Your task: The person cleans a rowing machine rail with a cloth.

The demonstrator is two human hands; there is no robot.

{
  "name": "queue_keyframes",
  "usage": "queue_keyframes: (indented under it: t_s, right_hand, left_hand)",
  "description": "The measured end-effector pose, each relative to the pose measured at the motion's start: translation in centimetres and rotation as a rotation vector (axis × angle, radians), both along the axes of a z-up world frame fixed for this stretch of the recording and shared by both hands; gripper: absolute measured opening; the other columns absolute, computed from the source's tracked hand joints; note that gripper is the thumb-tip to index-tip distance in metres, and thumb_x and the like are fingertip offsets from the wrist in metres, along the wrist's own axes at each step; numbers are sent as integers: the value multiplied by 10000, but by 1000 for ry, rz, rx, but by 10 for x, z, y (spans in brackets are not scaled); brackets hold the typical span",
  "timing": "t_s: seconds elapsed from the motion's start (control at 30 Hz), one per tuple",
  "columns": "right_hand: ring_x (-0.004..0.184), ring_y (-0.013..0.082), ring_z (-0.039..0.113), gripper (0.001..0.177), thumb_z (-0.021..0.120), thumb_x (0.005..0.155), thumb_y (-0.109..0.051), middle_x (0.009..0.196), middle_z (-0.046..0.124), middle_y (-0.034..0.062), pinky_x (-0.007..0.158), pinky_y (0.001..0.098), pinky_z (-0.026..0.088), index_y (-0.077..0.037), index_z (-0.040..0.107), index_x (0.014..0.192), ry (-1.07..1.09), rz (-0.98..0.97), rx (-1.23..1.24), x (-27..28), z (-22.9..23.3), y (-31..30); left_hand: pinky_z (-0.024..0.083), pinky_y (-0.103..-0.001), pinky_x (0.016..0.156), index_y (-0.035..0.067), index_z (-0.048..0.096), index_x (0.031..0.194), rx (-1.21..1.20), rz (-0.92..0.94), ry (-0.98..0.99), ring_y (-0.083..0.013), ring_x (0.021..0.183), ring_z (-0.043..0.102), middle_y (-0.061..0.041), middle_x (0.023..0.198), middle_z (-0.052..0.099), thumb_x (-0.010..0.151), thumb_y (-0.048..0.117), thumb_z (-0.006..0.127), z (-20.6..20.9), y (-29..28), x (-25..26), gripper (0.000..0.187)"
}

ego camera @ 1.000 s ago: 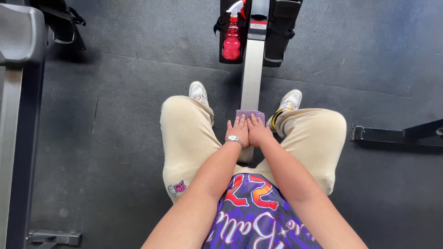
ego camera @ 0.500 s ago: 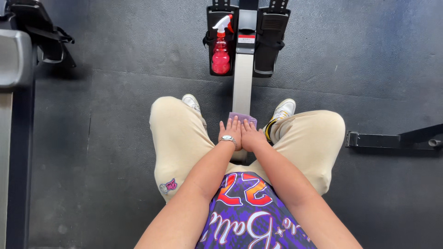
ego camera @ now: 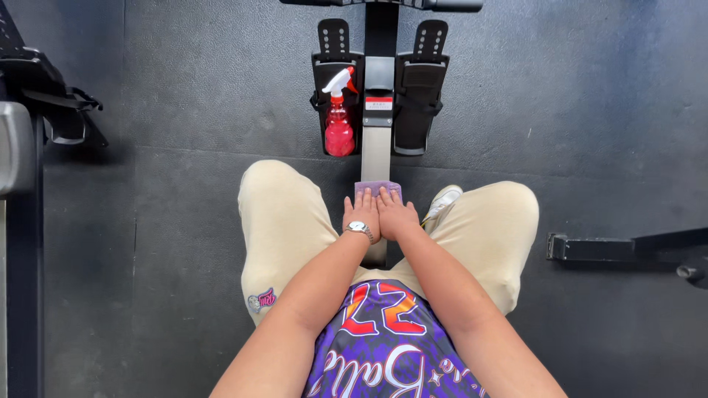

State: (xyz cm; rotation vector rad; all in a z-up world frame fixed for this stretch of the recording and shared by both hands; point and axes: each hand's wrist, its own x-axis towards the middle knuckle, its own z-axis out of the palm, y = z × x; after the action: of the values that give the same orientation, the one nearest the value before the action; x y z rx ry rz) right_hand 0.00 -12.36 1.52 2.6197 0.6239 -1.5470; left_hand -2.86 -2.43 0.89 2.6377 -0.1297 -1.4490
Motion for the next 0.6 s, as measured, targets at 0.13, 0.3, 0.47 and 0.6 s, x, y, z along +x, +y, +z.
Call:
queue_keyframes:
  t_s: [0.13, 0.3, 0.47, 0.6]
  right_hand:
    - [1772, 356, 69, 743, 336, 1096, -75, 1938, -22, 73, 1332, 656, 318, -79, 175, 1822, -9, -18, 5, 30, 13, 7]
    - [1766, 361, 69, 732, 363, 1112, -153, 1937, -13, 57, 1325, 634, 341, -103, 192, 1822, -40, -17, 31, 68, 9, 13]
    - [1763, 368, 119, 737, 430, 1107, -256, 1935, 43, 57, 1289, 627, 419, -103, 261, 1808, -61, -53, 76, 100, -7, 15]
    - [1762, 373, 123, 738, 412, 1102, -217, 1935, 30, 77, 1262, 615, 460, -87, 245, 1809, -65, -62, 83, 120, -6, 19]
  left_hand:
    - [25, -683, 1389, 48, 87, 1814, -45, 42, 1, -361, 1764, 2, -142, 1919, -44, 1044, 122, 594, -5, 8, 30, 925]
    - [26, -692, 1381, 55, 75, 1817, -42, 24, 12, -357, 1765, -15, -141, 1919, -58, 1061, 188, 560, -8, 17, 69, 908]
    - [-11, -710, 1376, 82, 88, 1822, -29, 27, 25, -327, 1769, -9, -97, 1924, -71, 1097, 246, 494, -7, 23, 103, 846]
    - [-31, -710, 1373, 68, 76, 1819, 18, -14, 26, -330, 1768, -27, -103, 1921, -92, 1125, 143, 397, -1, 24, 126, 768]
